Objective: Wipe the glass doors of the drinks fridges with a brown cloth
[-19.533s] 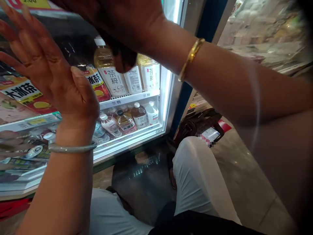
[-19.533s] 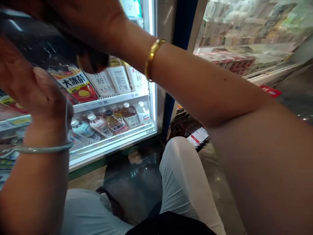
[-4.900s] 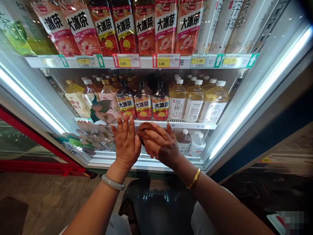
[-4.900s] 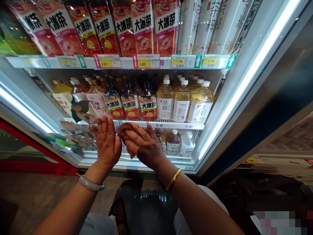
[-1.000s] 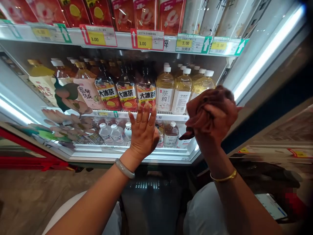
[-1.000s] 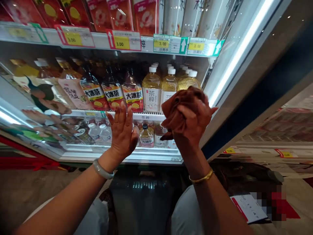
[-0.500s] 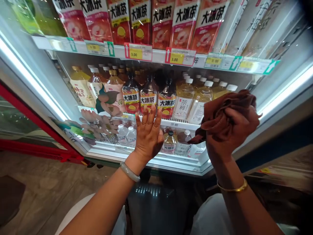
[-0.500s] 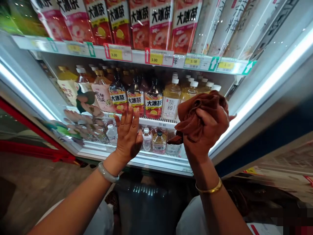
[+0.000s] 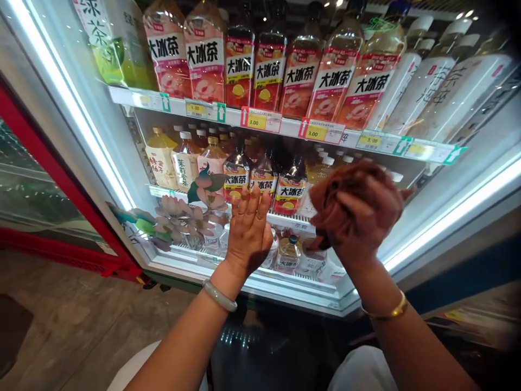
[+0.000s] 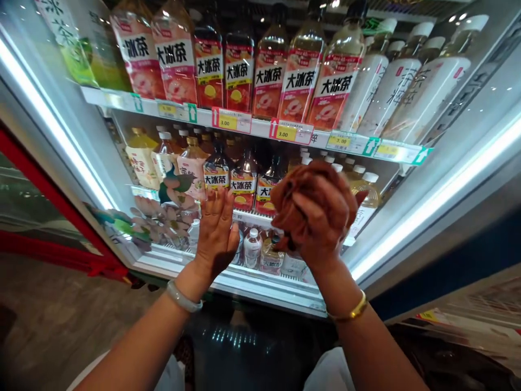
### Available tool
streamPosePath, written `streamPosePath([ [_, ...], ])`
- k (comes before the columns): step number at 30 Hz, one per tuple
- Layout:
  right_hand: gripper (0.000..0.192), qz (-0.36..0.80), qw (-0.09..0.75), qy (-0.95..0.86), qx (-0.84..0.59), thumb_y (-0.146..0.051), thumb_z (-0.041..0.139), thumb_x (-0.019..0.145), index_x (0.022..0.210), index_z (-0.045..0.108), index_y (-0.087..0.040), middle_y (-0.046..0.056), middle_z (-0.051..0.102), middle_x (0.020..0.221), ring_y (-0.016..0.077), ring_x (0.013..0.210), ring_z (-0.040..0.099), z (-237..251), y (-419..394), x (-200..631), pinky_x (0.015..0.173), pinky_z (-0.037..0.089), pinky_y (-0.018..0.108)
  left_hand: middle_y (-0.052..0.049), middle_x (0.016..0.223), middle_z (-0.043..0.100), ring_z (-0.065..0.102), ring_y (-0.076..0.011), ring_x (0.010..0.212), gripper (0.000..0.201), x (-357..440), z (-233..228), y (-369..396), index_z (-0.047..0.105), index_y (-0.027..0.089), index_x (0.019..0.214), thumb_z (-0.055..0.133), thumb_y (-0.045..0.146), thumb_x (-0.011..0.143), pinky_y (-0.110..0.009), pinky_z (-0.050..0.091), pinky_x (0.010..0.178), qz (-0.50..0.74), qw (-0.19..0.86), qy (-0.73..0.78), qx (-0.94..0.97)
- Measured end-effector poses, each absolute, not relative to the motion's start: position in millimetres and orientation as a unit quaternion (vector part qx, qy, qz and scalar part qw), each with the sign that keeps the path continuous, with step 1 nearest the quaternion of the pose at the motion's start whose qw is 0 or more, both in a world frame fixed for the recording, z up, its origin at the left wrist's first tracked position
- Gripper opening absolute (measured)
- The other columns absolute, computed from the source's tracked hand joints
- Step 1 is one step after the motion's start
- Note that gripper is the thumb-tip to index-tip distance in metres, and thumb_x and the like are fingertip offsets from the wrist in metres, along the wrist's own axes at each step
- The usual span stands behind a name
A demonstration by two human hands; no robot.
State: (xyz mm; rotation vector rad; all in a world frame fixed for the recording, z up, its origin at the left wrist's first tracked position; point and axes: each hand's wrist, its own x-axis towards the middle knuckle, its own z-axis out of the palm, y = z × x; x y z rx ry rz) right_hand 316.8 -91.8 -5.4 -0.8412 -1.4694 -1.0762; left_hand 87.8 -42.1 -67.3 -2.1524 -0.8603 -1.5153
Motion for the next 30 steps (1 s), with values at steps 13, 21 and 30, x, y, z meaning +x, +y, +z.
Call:
streamPosePath([
  [13,0.024,-0.477,0.399,-0.709,-0.332,-0.042,0.060,0.102,0.120,0.070,-0.030,0.001,0.070,0.136,0.0242,0.155,0.041,-10,-101,294,0.137,0.017,0.057,-0.006,0.177,0.011,0.007,-0.0235,0.165,0.072,67,-44,-40,0.012,0.025,0.169,0.040,0.020,0.103,-0.048,0.005,0.136,-0.567,0.174,-0.324,-0.737],
  [21,0.028,-0.461,0.430,-0.711,-0.310,-0.029,0.051,0.104,0.127,0.066,-0.031,-0.003,0.063,0.149,0.0210,0.162,0.027,16,-60,221,0.139,0.006,0.054,-0.006,0.177,0.012,0.005,-0.0229,0.166,0.066,56,-30,-32,0.012,0.024,0.169,0.032,0.030,0.107,-0.049,0.001,0.135,-0.603,0.163,-0.332,-0.707],
  [30,0.032,-0.447,0.455,-0.679,-0.363,-0.025,0.062,0.099,0.128,0.065,-0.036,-0.002,0.063,0.149,0.0222,0.160,0.033,32,-76,251,0.137,0.017,0.058,-0.009,0.176,0.017,0.009,-0.0247,0.165,0.068,44,-37,-27,0.013,0.027,0.169,0.039,0.024,0.105,-0.054,0.004,0.135,-0.574,0.176,-0.343,-0.723],
])
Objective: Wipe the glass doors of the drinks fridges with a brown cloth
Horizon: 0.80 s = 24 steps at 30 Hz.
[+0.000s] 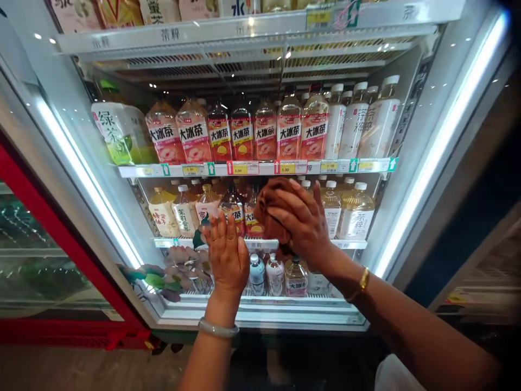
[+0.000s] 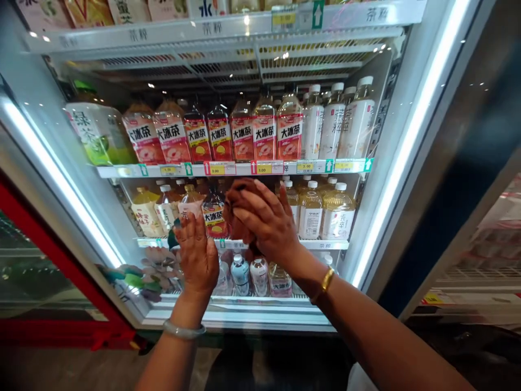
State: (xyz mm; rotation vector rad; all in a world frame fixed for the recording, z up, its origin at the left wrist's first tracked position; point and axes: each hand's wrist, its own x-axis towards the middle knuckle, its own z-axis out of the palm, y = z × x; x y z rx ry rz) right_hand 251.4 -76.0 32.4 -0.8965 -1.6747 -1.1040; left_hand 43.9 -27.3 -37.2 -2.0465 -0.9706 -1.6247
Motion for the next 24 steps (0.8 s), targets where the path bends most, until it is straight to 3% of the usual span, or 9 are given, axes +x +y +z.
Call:
streamPosePath([
  [3,0.033,-0.432,0.465,-0.679,-0.370,-0.026,0.063,0.098,0.130,0.064,-0.036,-0.002,0.058,0.154,0.0245,0.161,0.029,53,-62,221,0.137,0.014,0.062,-0.011,0.176,0.017,0.011,-0.0236,0.165,0.066,43,-32,-24,0.012,0.025,0.169,0.034,0.024,0.107,-0.055,0.007,0.135,-0.603,0.160,-0.351,-0.699],
  [7,0.029,-0.459,0.296,-0.793,-0.271,-0.028,0.059,0.100,0.127,0.067,-0.035,-0.006,0.056,0.157,0.0208,0.160,0.032,36,-66,208,0.139,0.018,0.051,-0.009,0.177,0.016,0.009,-0.0202,0.165,0.064,34,-23,-24,0.011,0.026,0.169,0.032,0.024,0.109,-0.051,0.005,0.135,-0.634,0.137,-0.351,-0.676],
  [9,0.026,-0.469,0.257,-0.806,-0.254,-0.032,0.058,0.101,0.125,0.068,-0.037,-0.008,0.057,0.156,0.0196,0.158,0.036,26,-75,224,0.140,0.018,0.046,-0.008,0.177,0.016,0.009,-0.0200,0.165,0.064,29,-22,-26,0.011,0.027,0.169,0.033,0.024,0.108,-0.050,0.005,0.136,-0.632,0.134,-0.354,-0.676],
  [13,0.019,-0.494,0.316,-0.767,-0.259,-0.029,0.061,0.100,0.116,0.070,-0.032,-0.005,0.066,0.145,0.0208,0.157,0.037,47,-83,256,0.140,0.007,0.050,-0.007,0.176,0.019,0.013,-0.0208,0.165,0.065,31,-26,-26,0.014,0.026,0.169,0.034,0.022,0.107,-0.050,0.006,0.136,-0.618,0.142,-0.355,-0.687],
  [18,0.031,-0.457,0.452,-0.686,-0.341,-0.025,0.063,0.096,0.126,0.067,-0.030,0.001,0.060,0.152,0.0234,0.160,0.030,92,-61,220,0.139,0.004,0.054,-0.007,0.176,0.020,0.012,-0.0201,0.165,0.066,44,-26,-25,0.012,0.026,0.169,0.033,0.021,0.107,-0.050,0.006,0.136,-0.623,0.140,-0.346,-0.687],
  [20,0.027,-0.473,0.398,-0.727,-0.298,-0.026,0.062,0.097,0.124,0.068,-0.030,-0.002,0.059,0.154,0.0232,0.160,0.030,90,-56,207,0.139,0.006,0.053,-0.006,0.177,0.017,0.010,-0.0204,0.165,0.065,44,-22,-26,0.011,0.025,0.169,0.032,0.023,0.107,-0.050,0.006,0.136,-0.628,0.141,-0.341,-0.685],
  [24,0.025,-0.504,0.246,-0.802,-0.205,-0.030,0.061,0.101,0.124,0.068,-0.033,-0.006,0.057,0.156,0.0201,0.156,0.038,77,-74,241,0.137,0.023,0.051,-0.003,0.177,0.016,0.010,-0.0193,0.165,0.066,45,-16,-34,0.011,0.027,0.169,0.033,0.022,0.107,-0.046,0.003,0.137,-0.633,0.149,-0.329,-0.684],
])
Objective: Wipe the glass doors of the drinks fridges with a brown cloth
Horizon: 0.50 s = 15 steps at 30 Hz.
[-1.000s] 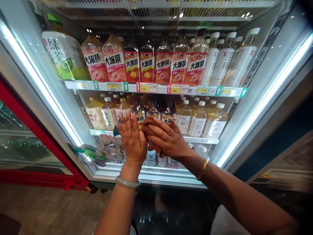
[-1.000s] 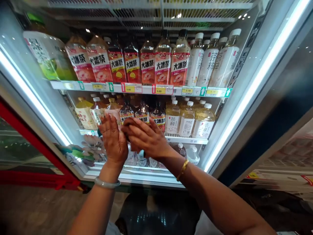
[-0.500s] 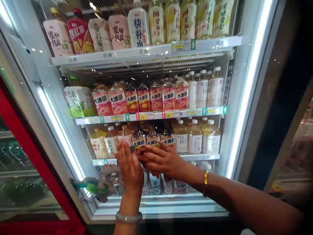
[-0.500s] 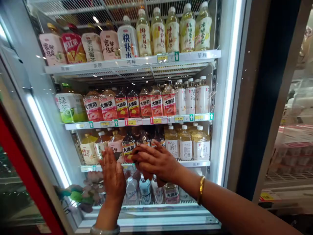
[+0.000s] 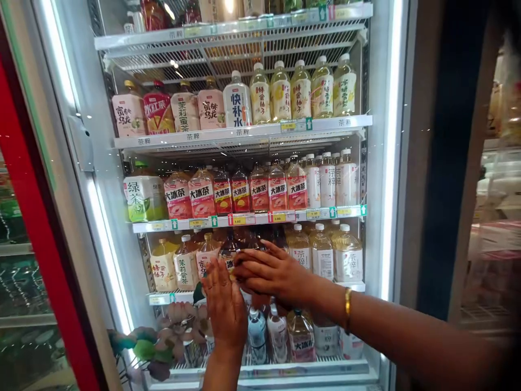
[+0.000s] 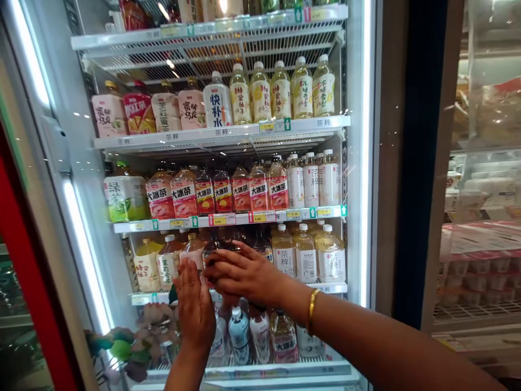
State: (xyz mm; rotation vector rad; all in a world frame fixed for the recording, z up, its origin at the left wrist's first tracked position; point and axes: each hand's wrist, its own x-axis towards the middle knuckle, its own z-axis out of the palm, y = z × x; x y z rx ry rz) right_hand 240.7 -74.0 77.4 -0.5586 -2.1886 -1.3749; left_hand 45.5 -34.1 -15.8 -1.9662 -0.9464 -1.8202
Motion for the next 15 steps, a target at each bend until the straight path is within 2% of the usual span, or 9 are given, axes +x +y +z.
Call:
streamPosePath([
  [2,0.023,-0.506,0.247,-0.798,-0.213,-0.031,0.063,0.100,0.121,0.069,-0.032,-0.005,0.059,0.155,0.0199,0.155,0.040,86,-89,276,0.135,0.026,0.053,-0.003,0.177,0.015,0.011,-0.0195,0.165,0.067,51,-11,-40,0.013,0.028,0.169,0.034,0.021,0.106,-0.045,0.002,0.137,-0.629,0.144,-0.326,-0.691],
  [5,0.022,-0.520,0.290,-0.760,-0.261,-0.030,0.065,0.098,0.120,0.069,-0.031,-0.002,0.062,0.151,0.0210,0.156,0.040,120,-102,310,0.136,0.021,0.056,-0.003,0.178,0.013,0.009,-0.0197,0.165,0.068,68,6,-45,0.012,0.029,0.169,0.035,0.021,0.106,-0.045,0.002,0.137,-0.624,0.136,-0.313,-0.703],
  [10,0.037,-0.491,0.408,-0.682,-0.357,-0.032,0.069,0.093,0.130,0.065,-0.029,0.004,0.057,0.156,0.0266,0.160,0.032,164,-90,287,0.137,0.014,0.059,-0.007,0.177,0.011,0.006,-0.0231,0.166,0.068,99,55,-41,0.008,0.028,0.169,0.034,0.022,0.107,-0.055,0.000,0.135,-0.644,0.138,-0.302,-0.689],
  [12,0.031,-0.515,0.353,-0.718,-0.307,-0.028,0.064,0.096,0.127,0.066,-0.028,0.001,0.056,0.157,0.0250,0.160,0.030,161,-88,281,0.137,0.016,0.057,-0.008,0.177,0.014,0.006,-0.0226,0.166,0.068,103,71,-39,0.008,0.027,0.169,0.034,0.022,0.107,-0.055,0.001,0.135,-0.644,0.159,-0.284,-0.692],
  [15,0.023,-0.575,0.197,-0.776,-0.169,-0.028,0.059,0.100,0.122,0.067,-0.029,-0.003,0.059,0.154,0.0219,0.157,0.037,154,-101,307,0.136,0.025,0.051,-0.008,0.176,0.017,0.010,-0.0219,0.165,0.069,101,82,-42,0.010,0.027,0.169,0.036,0.021,0.106,-0.053,0.002,0.136,-0.614,0.196,-0.257,-0.720],
])
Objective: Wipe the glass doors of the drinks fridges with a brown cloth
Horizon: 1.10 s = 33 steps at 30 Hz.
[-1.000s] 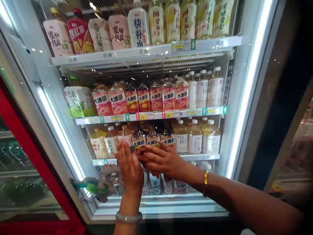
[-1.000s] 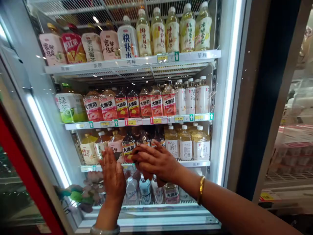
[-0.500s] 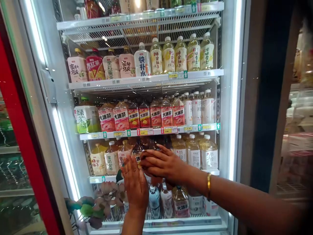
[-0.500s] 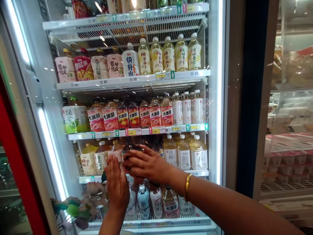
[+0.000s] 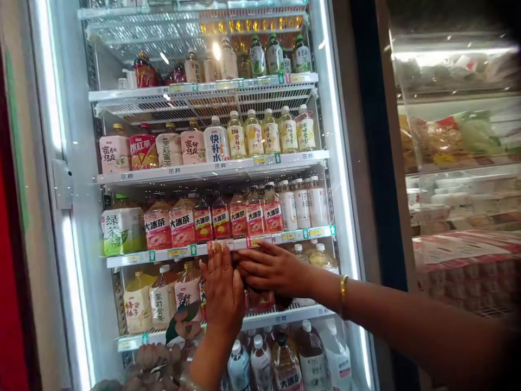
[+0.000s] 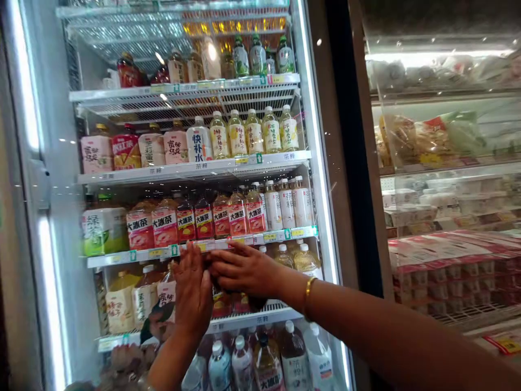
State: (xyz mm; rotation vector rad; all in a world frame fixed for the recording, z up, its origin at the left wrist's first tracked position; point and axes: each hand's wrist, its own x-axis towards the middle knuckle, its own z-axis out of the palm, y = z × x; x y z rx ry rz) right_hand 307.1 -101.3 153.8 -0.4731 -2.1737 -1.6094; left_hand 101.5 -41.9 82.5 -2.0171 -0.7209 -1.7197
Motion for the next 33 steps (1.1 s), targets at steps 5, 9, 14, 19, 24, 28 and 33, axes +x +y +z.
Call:
streamPosePath([
  [5,0.019,-0.577,0.187,-0.768,-0.206,-0.032,0.061,0.100,0.118,0.069,-0.030,-0.002,0.059,0.155,0.0216,0.154,0.042,188,-130,370,0.133,0.030,0.054,-0.008,0.175,0.024,0.016,-0.0224,0.164,0.068,109,98,-47,0.013,0.028,0.169,0.038,0.022,0.106,-0.052,0.004,0.136,-0.591,0.209,-0.260,-0.735],
  [9,0.037,-0.539,0.314,-0.712,-0.322,-0.032,0.068,0.094,0.131,0.065,-0.029,0.002,0.055,0.158,0.0280,0.156,0.038,219,-117,347,0.136,0.018,0.063,-0.010,0.175,0.020,0.012,-0.0229,0.165,0.066,137,131,-42,0.013,0.027,0.169,0.036,0.024,0.107,-0.054,0.004,0.135,-0.625,0.200,-0.251,-0.712],
  [14,0.031,-0.543,0.212,-0.770,-0.259,-0.036,0.059,0.101,0.130,0.064,-0.028,0.004,0.060,0.151,0.0234,0.154,0.041,200,-118,340,0.133,0.032,0.054,-0.010,0.175,0.023,0.018,-0.0247,0.164,0.064,149,157,-42,0.017,0.026,0.168,0.036,0.026,0.107,-0.053,0.009,0.135,-0.611,0.217,-0.220,-0.729],
  [19,0.020,-0.580,0.148,-0.773,-0.213,-0.033,0.060,0.100,0.118,0.068,-0.028,0.002,0.062,0.148,0.0224,0.151,0.044,215,-151,419,0.132,0.031,0.053,-0.006,0.175,0.024,0.015,-0.0206,0.164,0.066,140,165,-45,0.019,0.028,0.168,0.040,0.023,0.105,-0.046,0.005,0.136,-0.563,0.272,-0.186,-0.758],
  [24,0.032,-0.536,0.387,-0.650,-0.375,-0.033,0.068,0.094,0.125,0.067,-0.027,0.008,0.062,0.143,0.0278,0.148,0.045,257,-132,401,0.135,0.017,0.061,-0.008,0.175,0.023,0.013,-0.0221,0.165,0.065,170,191,-37,0.022,0.024,0.167,0.039,0.027,0.105,-0.049,0.005,0.136,-0.581,0.237,-0.195,-0.754],
  [28,0.035,-0.535,0.395,-0.652,-0.364,-0.031,0.070,0.091,0.126,0.066,-0.026,0.008,0.060,0.144,0.0308,0.148,0.042,239,-115,368,0.134,0.022,0.061,-0.011,0.174,0.023,0.009,-0.0253,0.165,0.065,194,198,-40,0.026,0.019,0.166,0.039,0.028,0.104,-0.054,-0.001,0.134,-0.600,0.223,-0.209,-0.740],
  [33,0.023,-0.620,0.202,-0.726,-0.218,-0.030,0.058,0.100,0.122,0.067,-0.030,0.002,0.061,0.145,0.0238,0.147,0.047,221,-142,426,0.131,0.035,0.053,-0.010,0.175,0.020,0.008,-0.0239,0.165,0.066,188,194,-48,0.024,0.020,0.167,0.039,0.027,0.103,-0.051,-0.004,0.135,-0.572,0.246,-0.219,-0.752],
])
